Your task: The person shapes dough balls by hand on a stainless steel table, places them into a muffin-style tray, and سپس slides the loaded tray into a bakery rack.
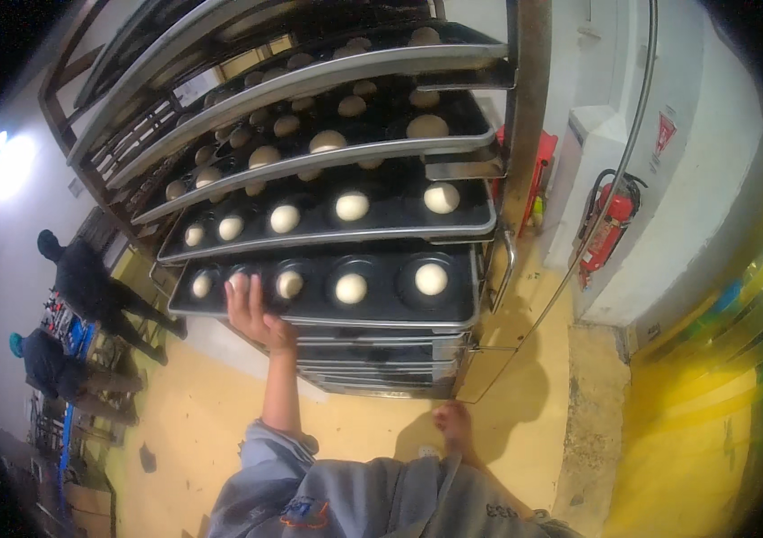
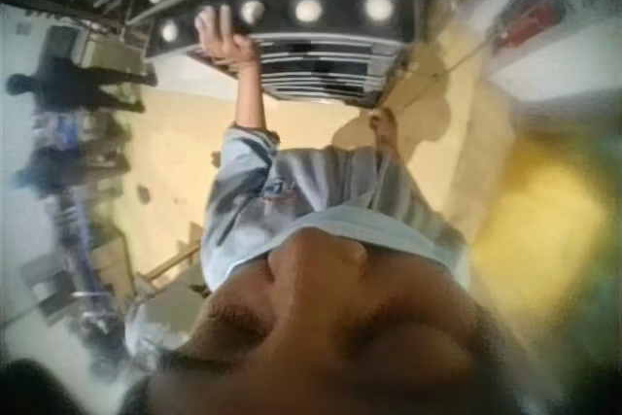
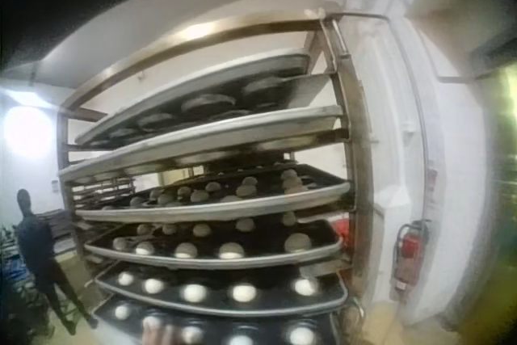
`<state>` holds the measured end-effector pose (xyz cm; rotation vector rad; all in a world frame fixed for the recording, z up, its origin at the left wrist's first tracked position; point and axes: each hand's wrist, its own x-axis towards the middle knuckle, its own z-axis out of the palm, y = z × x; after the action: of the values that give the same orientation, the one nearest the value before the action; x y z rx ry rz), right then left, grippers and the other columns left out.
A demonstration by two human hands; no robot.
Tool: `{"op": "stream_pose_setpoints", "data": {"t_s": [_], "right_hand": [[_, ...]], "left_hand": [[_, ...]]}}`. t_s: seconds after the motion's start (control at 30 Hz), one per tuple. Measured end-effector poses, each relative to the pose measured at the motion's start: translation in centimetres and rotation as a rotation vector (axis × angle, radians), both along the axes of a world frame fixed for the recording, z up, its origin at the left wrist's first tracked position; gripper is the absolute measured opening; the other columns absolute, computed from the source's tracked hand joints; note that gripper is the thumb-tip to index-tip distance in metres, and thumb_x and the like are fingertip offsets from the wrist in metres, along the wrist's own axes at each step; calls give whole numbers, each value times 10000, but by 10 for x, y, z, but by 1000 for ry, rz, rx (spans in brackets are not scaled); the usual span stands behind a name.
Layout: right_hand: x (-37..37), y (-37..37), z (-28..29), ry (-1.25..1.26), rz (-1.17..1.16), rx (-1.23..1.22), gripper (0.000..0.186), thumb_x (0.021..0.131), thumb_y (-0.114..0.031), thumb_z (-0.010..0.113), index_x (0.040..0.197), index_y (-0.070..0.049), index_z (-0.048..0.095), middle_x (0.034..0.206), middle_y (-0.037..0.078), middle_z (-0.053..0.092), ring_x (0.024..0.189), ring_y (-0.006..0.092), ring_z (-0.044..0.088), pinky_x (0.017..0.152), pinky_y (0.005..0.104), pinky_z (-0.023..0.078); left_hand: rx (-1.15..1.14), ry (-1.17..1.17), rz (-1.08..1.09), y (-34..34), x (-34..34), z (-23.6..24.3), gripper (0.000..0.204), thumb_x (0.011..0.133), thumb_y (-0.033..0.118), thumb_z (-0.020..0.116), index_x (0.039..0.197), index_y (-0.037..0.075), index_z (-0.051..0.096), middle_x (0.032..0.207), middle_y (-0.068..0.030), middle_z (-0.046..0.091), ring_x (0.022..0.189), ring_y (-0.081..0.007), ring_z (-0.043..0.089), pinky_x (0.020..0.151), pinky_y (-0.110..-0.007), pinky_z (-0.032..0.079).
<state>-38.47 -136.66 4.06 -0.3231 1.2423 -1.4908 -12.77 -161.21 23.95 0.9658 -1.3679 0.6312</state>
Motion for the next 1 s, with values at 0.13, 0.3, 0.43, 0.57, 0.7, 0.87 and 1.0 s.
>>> {"op": "stream_pose_setpoints", "data": {"t_s": [0.13,0.3,0.43,0.57,0.7,0.87,1.0], "right_hand": [[26,-12,21,128,385,129,100,965,-175,606,996,-80,595,909,52,665,848,158,627,758,326,506],[45,-50,-35,368,929,-121,148,929,-192,637,1023,-79,619,920,76,691,858,211,670,776,351,522],[46,-88,-84,981,1333,-448,246,907,-241,652,1072,-58,647,976,183,714,888,332,708,779,415,541],[45,-97,-163,1940,1833,-346,319,922,-298,606,1128,-61,663,1025,228,710,934,379,707,798,467,548],[43,-91,-208,2016,1908,-357,330,918,-307,606,1102,-40,668,1024,234,710,941,394,697,811,475,541],[107,-78,-221,2046,2038,-516,349,913,-318,606,1068,-12,675,1023,241,710,949,413,685,827,485,533],[178,-8,-227,1908,2136,-737,369,909,-327,606,1042,10,680,1022,247,710,955,429,675,840,494,526]], "left_hand": [[48,-7,-5,-32,2,-4,630,1039,502,266,1442,133,578,1561,-204,425,1462,-475,322,1164,-567,231],[352,-84,-43,-24,-26,8,770,945,303,635,1605,143,272,1671,-221,162,1540,-444,133,1212,-579,150],[565,-99,-256,60,-9,-50,690,907,225,677,1513,52,394,1630,-228,267,1501,-451,248,1200,-562,247],[1500,40,-291,244,55,-272,832,925,264,589,1630,264,148,1482,-237,473,1358,-389,477,1098,-503,406],[2518,-111,99,514,69,-450,495,858,382,706,1319,217,631,1297,-101,660,1230,-344,596,1064,-592,413],[1646,1032,519,801,75,-328,430,971,320,527,1355,155,628,1254,-182,682,1059,-362,669,965,-451,503],[463,1412,1434,943,-9,-257,317,950,132,599,1259,65,629,1124,-159,704,1005,-280,679,924,-348,524]]}}
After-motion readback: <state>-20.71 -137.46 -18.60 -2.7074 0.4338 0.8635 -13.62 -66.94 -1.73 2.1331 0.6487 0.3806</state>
